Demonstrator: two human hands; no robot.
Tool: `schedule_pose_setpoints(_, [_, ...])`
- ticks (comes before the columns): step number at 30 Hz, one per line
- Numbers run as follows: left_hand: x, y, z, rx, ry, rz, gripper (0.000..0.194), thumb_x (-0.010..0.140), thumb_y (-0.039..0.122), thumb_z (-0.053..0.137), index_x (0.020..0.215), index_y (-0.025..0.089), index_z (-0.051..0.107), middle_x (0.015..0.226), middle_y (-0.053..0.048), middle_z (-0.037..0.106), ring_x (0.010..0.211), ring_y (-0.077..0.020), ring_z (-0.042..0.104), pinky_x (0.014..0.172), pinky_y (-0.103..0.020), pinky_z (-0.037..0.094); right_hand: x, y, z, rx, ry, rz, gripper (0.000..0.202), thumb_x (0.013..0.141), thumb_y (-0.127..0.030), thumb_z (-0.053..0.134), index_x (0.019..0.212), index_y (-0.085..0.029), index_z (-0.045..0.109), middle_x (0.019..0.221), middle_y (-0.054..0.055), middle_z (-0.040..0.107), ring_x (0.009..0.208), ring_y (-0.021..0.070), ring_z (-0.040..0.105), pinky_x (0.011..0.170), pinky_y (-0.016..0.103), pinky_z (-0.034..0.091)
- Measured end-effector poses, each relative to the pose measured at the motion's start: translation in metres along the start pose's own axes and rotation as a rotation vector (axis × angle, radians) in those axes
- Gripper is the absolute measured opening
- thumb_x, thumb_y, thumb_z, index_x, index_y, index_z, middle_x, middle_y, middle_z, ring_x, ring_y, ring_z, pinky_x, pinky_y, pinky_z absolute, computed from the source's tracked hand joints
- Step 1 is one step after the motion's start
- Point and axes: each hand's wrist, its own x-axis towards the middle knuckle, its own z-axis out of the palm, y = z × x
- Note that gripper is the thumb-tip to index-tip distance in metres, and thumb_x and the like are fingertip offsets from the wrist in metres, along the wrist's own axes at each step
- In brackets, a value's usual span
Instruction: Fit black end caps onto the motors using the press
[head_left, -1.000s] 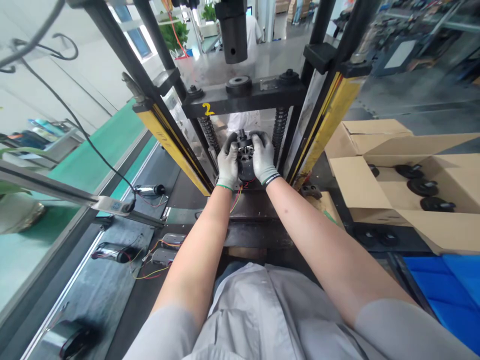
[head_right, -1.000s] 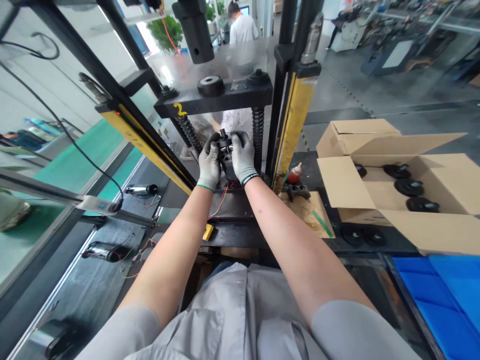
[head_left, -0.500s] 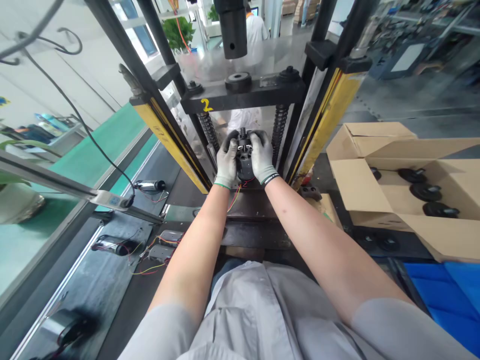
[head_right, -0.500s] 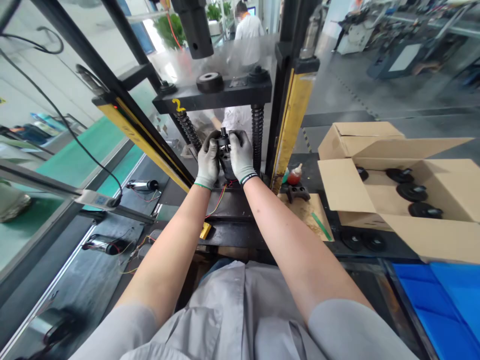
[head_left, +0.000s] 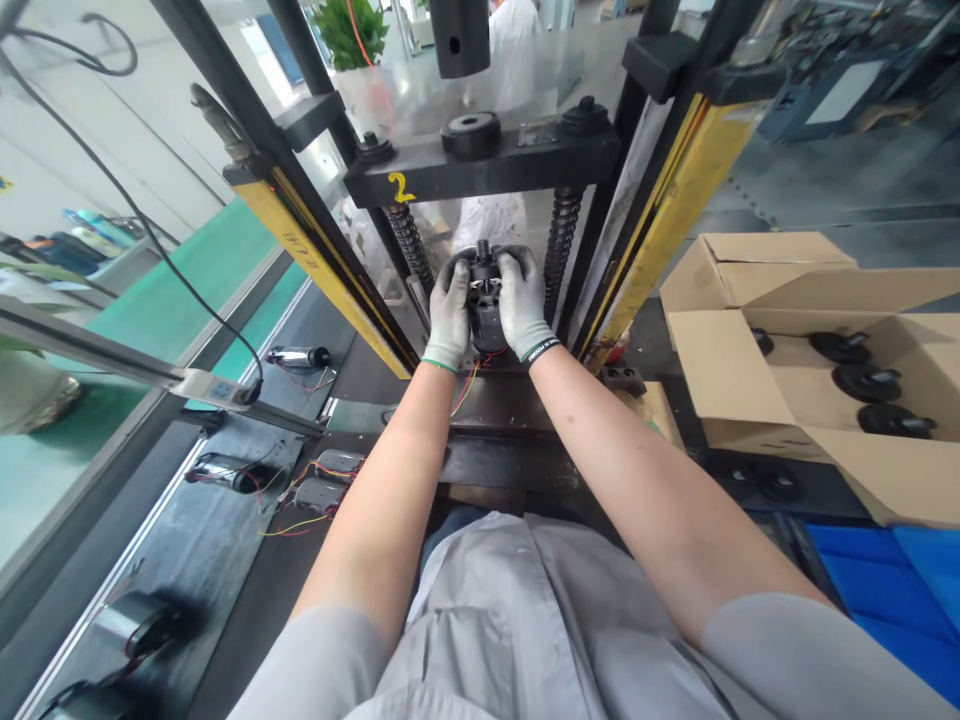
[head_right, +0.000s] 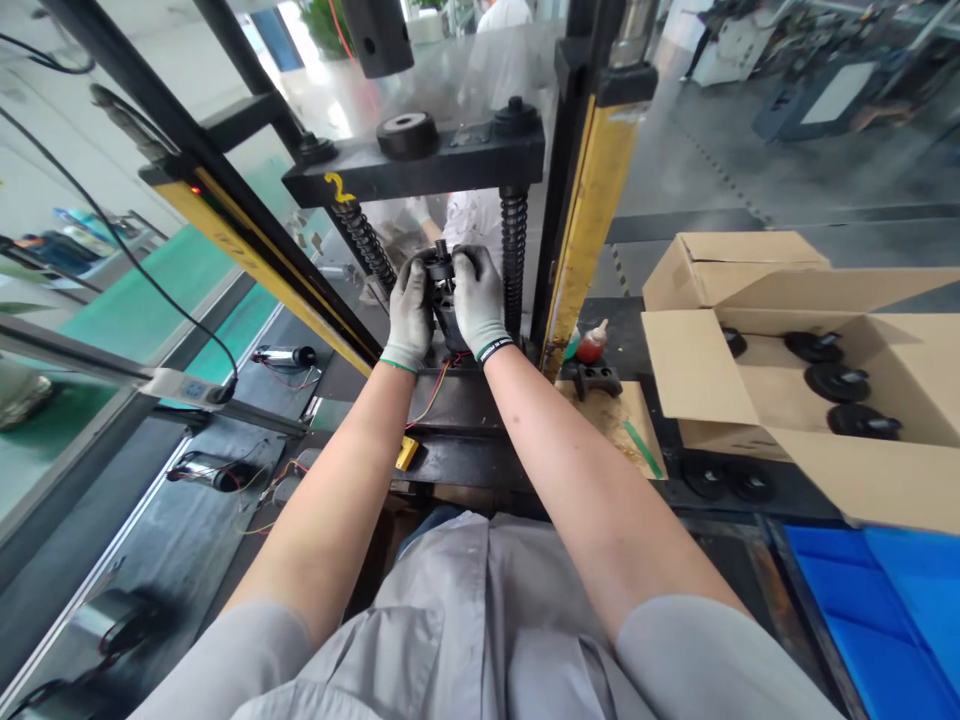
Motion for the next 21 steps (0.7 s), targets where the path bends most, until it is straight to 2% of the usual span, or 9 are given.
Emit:
schedule_pose_setpoints(5, [0.001,0.003,0.006,0.058,0.073,-0.029,0.059,0.091,0.074,0.063,0.115,0.021,0.074,0.123,-0.008,0.078,0.122,-0.0261,0.069,0.116,-0.038,0.05,-0.002,-0.01,0.001,-0.002,0.02,0.003,0.018,0.099,-0.038,0.051,0.095,-0.024,0.062,0.098,0.001,0.069,0.098,0.0196,0.065,0.103,0.038,0.053])
schedule_pose_setpoints(8, [0.0,0.004,0.008,0.063,0.076,-0.021,0.058,0.092,0.073,0.063,0.117,0.022,0.074,0.125,-0.008,0.077,0.124,-0.0262,0.068,0.116,-0.038,0.05,-0.004,-0.015,0.001,-0.003,0.019,0.013,0.016,0.097,-0.035,0.051,0.096,-0.023,0.063,0.102,0.002,0.07,0.102,0.0206,0.065,0.108,0.04,0.051])
schedule_pose_setpoints(13, [0.001,0.003,0.007,0.071,0.062,-0.016,0.055,0.096,0.07,0.059,0.122,0.024,0.072,0.132,-0.007,0.074,0.132,-0.0265,0.064,0.122,-0.04,0.046,-0.009,-0.018,-0.003,0.027,-0.013,0.076,0.016,0.096,-0.035,0.052,0.101,-0.024,0.064,0.117,0.006,0.071,0.119,0.0246,0.062,0.121,0.049,0.043])
schedule_pose_setpoints(16, [0.0,-0.001,0.005,0.083,0.071,-0.017,0.051,0.099,0.066,0.058,0.125,0.025,0.071,0.135,-0.007,0.072,0.135,-0.027,0.063,0.123,-0.041,0.044,-0.013,-0.019,-0.005,0.0,-0.03,0.05,0.017,0.096,-0.032,0.052,0.104,-0.024,0.065,0.119,0.007,0.071,0.123,0.0265,0.063,0.123,0.052,0.041])
schedule_pose_setpoints(21, [-0.006,-0.004,0.007,0.066,0.089,0.003,0.042,0.103,0.057,0.055,0.127,0.025,0.069,0.137,-0.008,0.07,0.136,-0.0288,0.061,0.125,-0.048,0.043,-0.017,-0.017,-0.002,-0.029,-0.013,-0.023,0.021,0.091,-0.023,0.051,0.102,-0.024,0.069,0.119,0.008,0.073,0.124,0.0276,0.066,0.119,0.056,0.046])
